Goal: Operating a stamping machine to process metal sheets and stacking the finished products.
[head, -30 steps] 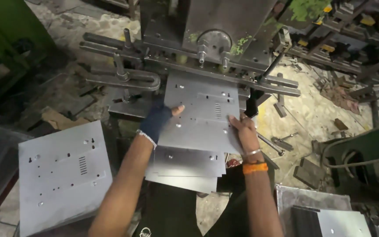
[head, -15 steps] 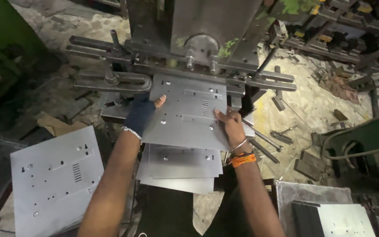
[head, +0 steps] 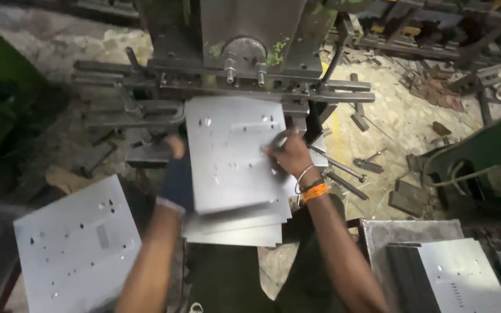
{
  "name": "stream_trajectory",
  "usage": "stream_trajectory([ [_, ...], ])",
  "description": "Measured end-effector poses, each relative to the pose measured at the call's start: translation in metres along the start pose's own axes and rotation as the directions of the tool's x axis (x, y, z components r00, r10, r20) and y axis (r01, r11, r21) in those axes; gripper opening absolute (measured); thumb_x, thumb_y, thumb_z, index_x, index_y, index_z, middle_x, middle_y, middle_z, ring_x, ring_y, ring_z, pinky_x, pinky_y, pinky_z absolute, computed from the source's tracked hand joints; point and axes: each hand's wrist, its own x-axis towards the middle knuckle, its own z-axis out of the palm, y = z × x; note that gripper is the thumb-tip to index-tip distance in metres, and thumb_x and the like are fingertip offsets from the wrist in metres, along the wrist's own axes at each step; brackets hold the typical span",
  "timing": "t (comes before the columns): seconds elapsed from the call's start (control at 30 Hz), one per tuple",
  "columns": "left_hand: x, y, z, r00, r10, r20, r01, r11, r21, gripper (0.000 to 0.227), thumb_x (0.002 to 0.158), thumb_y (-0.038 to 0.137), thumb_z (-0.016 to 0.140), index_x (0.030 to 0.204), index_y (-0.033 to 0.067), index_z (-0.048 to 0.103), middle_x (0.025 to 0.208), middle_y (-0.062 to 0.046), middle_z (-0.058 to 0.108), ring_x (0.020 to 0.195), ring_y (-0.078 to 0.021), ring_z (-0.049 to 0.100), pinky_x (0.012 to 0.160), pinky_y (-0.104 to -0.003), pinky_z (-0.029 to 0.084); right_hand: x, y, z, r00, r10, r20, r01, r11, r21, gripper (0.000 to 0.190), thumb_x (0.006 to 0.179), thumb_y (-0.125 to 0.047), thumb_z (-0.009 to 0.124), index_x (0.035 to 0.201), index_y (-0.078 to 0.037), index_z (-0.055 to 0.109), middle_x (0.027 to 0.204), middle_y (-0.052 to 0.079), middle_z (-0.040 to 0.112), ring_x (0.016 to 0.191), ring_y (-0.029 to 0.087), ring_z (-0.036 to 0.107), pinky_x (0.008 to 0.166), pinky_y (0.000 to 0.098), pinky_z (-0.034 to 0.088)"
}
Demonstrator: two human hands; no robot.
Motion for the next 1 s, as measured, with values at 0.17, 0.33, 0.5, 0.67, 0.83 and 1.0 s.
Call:
stream_trajectory([
  [0.17,-0.057,0.062,0.000,0.997,-0.067,-0.035,0.049,0.927,-0.371,0.082,0.102,0.069,0.038,0.153,0.0053,0.042,0.147,-0.021,0.054,0.132,-0.0359,0.052,0.112,-0.050,0.038,0.009,-0.024,0.037,0.852,-0.469,0.231,0.443,0.882,0.158,0.049,0.074,-0.031,0.087,0.113,-0.011,0.063,0.144,0.010,0.059,0.135,0.032,0.050,0.113,0.0472,0.041],
  [0.33,-0.080,-0.011,-0.011,0.946,-0.173,0.273,0.314,0.696,-0.645,0.076,0.097,0.065,0.045,0.144,0.0065,0.053,0.137,-0.016,0.064,0.121,-0.0303,0.063,0.103,-0.045,0.047,-0.044,-0.105,0.048,0.787,-0.417,0.455,0.445,0.894,0.051,0.097,0.066,-0.032,0.086,0.154,-0.023,0.045,0.168,0.007,0.025,0.155,0.031,0.021,0.119,0.0647,0.013],
  [0.5,-0.088,0.066,0.006,0.880,-0.389,0.273,0.408,0.913,-0.012,0.053,0.088,0.041,0.072,0.125,0.0039,0.068,0.115,-0.014,0.078,0.103,-0.0276,0.070,0.091,-0.041,0.056,-0.078,-0.059,0.044,0.891,-0.408,0.201,0.444,0.875,-0.193,0.105,0.073,-0.046,0.088,0.156,-0.015,0.032,0.155,0.019,0.032,0.147,0.043,0.025,0.111,0.0650,0.023],
  [0.67,-0.018,0.010,0.015,0.804,-0.530,0.270,0.589,0.771,-0.240,0.058,0.084,0.038,0.077,0.126,-0.0013,0.071,0.119,-0.015,0.075,0.107,-0.0270,0.070,0.092,-0.040,0.054,-0.059,-0.009,-0.028,1.000,0.006,-0.009,-0.005,0.997,0.074,0.066,0.088,-0.030,0.079,0.143,-0.006,0.051,0.118,0.027,0.065,0.107,0.040,0.061,0.094,0.0491,0.048],
  [0.83,0.059,0.009,0.008,0.880,-0.456,0.133,0.473,0.865,-0.168,0.075,0.081,0.053,0.078,0.133,0.0002,0.063,0.131,-0.015,0.070,0.121,-0.0255,0.065,0.102,-0.039,0.049,-0.017,0.004,-0.023,0.977,0.148,0.152,-0.212,0.626,0.750,0.052,0.088,-0.019,0.070,0.129,0.007,0.054,0.115,0.013,0.070,0.101,0.018,0.066,0.092,0.0296,0.051],
  [1.0,0.086,-0.035,-0.019,0.982,-0.052,-0.184,0.125,0.903,0.411,0.087,0.081,0.061,0.076,0.138,-0.0021,0.058,0.138,-0.021,0.060,0.128,-0.0348,0.053,0.105,-0.045,0.040,0.044,0.123,0.074,0.988,0.076,-0.132,0.050,0.658,0.752,0.041,0.095,-0.009,0.083,0.096,0.019,0.052,0.111,0.010,0.064,0.105,0.016,0.057,0.096,0.0304,0.049],
])
